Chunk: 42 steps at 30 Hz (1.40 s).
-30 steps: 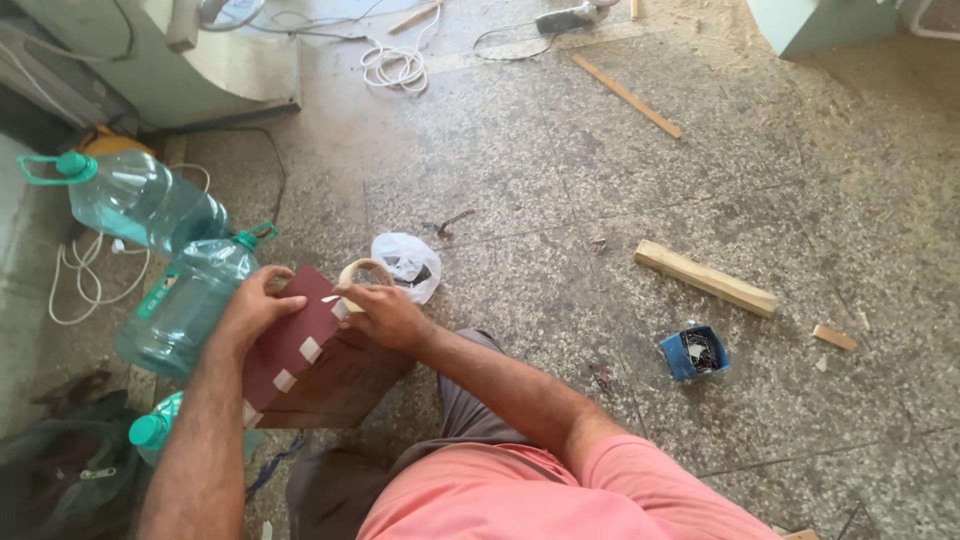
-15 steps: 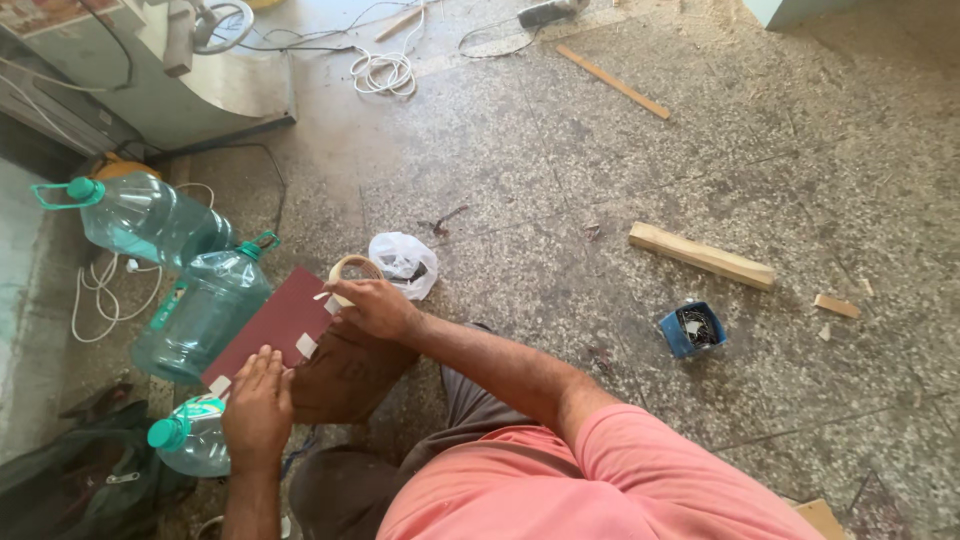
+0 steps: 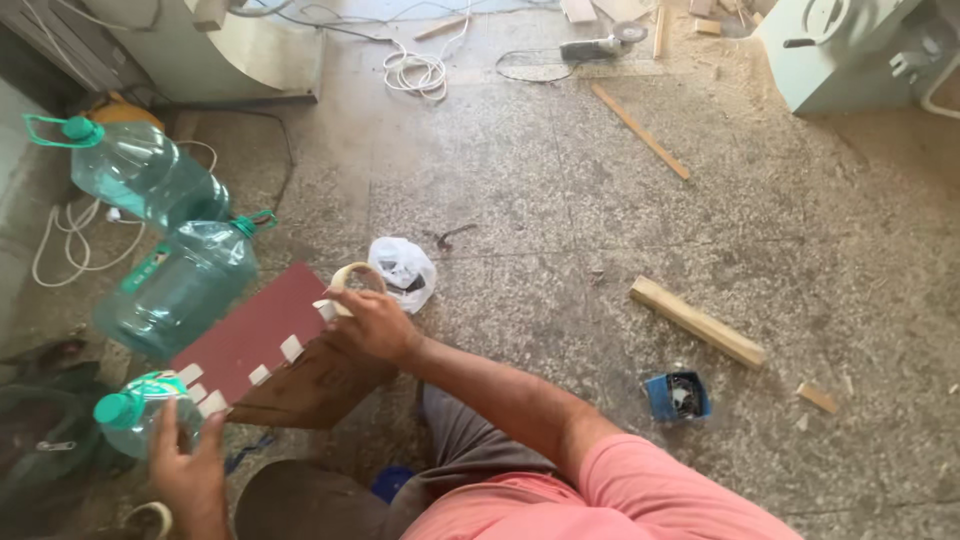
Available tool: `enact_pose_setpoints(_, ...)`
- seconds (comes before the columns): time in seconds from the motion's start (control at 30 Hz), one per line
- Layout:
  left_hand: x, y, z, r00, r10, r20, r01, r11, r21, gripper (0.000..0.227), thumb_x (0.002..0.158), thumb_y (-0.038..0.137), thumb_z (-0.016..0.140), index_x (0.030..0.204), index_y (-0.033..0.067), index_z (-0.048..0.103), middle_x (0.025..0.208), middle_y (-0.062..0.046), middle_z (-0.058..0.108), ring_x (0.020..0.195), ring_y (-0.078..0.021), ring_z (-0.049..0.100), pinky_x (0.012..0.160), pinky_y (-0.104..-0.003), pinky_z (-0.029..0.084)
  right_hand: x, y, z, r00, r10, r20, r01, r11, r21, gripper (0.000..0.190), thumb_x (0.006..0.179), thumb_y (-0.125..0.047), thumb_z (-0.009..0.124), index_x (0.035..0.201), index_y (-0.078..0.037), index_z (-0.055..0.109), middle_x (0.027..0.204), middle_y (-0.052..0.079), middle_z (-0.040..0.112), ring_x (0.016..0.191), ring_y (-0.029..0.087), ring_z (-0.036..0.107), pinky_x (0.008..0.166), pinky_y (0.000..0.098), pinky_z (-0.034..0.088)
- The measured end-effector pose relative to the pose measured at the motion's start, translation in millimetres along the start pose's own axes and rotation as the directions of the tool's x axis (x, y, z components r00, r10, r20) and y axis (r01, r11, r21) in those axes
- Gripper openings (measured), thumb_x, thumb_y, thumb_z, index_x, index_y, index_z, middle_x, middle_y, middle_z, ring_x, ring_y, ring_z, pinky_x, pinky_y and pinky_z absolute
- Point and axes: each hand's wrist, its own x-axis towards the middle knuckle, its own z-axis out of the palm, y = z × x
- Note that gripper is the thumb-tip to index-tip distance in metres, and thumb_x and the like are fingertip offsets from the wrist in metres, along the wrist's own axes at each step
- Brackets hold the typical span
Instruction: The person applies glue to a wooden box and attaches a pink corrugated sheet to its side. They then apply multiple pieces of tape to secure the sheet in place. The person repeats this process on a second wooden box.
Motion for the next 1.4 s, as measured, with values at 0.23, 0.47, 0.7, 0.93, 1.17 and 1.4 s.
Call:
enact_pose_setpoints(0.23, -24.8, -63.2, 20.8, 0.988, -0.096, 0.123, 0.153, 0.753, -0.64, 0.037, 0.118, 0.008, 0.052, 0.148, -0.0134, 0.047, 0.144, -0.023, 0.06, 0.139, -0.0332, 0.057, 0.126, -0.042, 0.044, -5.2, -7.8, 5.6, 0.996, -0.036, -0.085, 0.035, 0.999, -0.018, 0.043, 0.091, -0.022, 0.074, 0.129, -0.007, 0.061, 0.109, 0.019, 0.072, 0.101, 0.036, 0.07, 0.086, 0.0451, 0.057)
enact_pose_setpoints(0.47, -2.0, -26.1, 27.0, 0.966, -0.012, 0.258, 0.208, 0.628, -0.75, 0.083, 0.105, 0.031, 0.061, 0.167, -0.0058, 0.02, 0.167, -0.021, 0.035, 0.154, -0.0337, 0.037, 0.126, -0.048, 0.031, -6.2, -12.8, 4.2, 0.996, 0.092, 0.014, -0.091, 0.995, -0.044, 0.04, 0.096, -0.02, 0.072, 0.133, -0.011, 0.061, 0.107, 0.017, 0.072, 0.097, 0.033, 0.072, 0.086, 0.044, 0.058)
enact_pose_setpoints(0.7, 17.8, -5.6, 3.4, 0.905, 0.017, 0.426, 0.382, 0.412, -0.827, 0.085, 0.103, 0.037, 0.065, 0.168, -0.0033, 0.027, 0.17, -0.017, 0.037, 0.157, -0.0303, 0.038, 0.128, -0.045, 0.029, -11.1, -11.3, 2.1, 0.999, 0.0, -0.054, 0.0, 1.0, -0.006, 0.041, 0.097, -0.021, 0.07, 0.134, -0.01, 0.059, 0.12, 0.016, 0.072, 0.11, 0.034, 0.071, 0.094, 0.0448, 0.059)
enact_pose_setpoints(0.93, 45.5, -35.2, 17.4, 0.892, -0.182, 0.414, 0.447, 0.485, -0.751, 0.04, 0.105, 0.006, 0.055, 0.145, 0.0043, 0.049, 0.135, -0.008, 0.059, 0.123, -0.0193, 0.058, 0.104, -0.036, 0.047, -10.2, -20.2, 7.5, 0.996, 0.064, -0.069, -0.068, 0.996, -0.055, 0.049, 0.091, -0.026, 0.077, 0.136, -0.012, 0.06, 0.119, 0.019, 0.072, 0.117, 0.038, 0.068, 0.102, 0.05, 0.053)
enact_pose_setpoints(1.17, 48.5, -22.0, 37.4, 0.9, -0.229, 0.371, 0.435, 0.405, -0.805, 0.03, 0.105, 0.01, 0.053, 0.134, 0.0034, 0.054, 0.124, -0.009, 0.063, 0.111, -0.0207, 0.064, 0.097, -0.037, 0.056, -13.9, -24.1, 12.3, 0.978, 0.207, -0.008, -0.206, 0.969, -0.14, 0.054, 0.086, -0.031, 0.08, 0.134, -0.014, 0.061, 0.112, 0.018, 0.072, 0.112, 0.036, 0.068, 0.096, 0.0471, 0.054)
enact_pose_setpoints(1.4, 35.5, -23.9, 51.6, 0.926, -0.258, 0.276, 0.35, 0.311, -0.884, 0.026, 0.103, 0.009, 0.051, 0.127, 0.0012, 0.055, 0.119, -0.012, 0.064, 0.106, -0.0222, 0.066, 0.092, -0.038, 0.059, 4.7, -21.7, 10.3, 0.954, 0.289, 0.079, -0.279, 0.953, -0.122, 0.053, 0.082, -0.028, 0.082, 0.131, -0.015, 0.064, 0.113, 0.013, 0.076, 0.109, 0.031, 0.072, 0.094, 0.0449, 0.055)
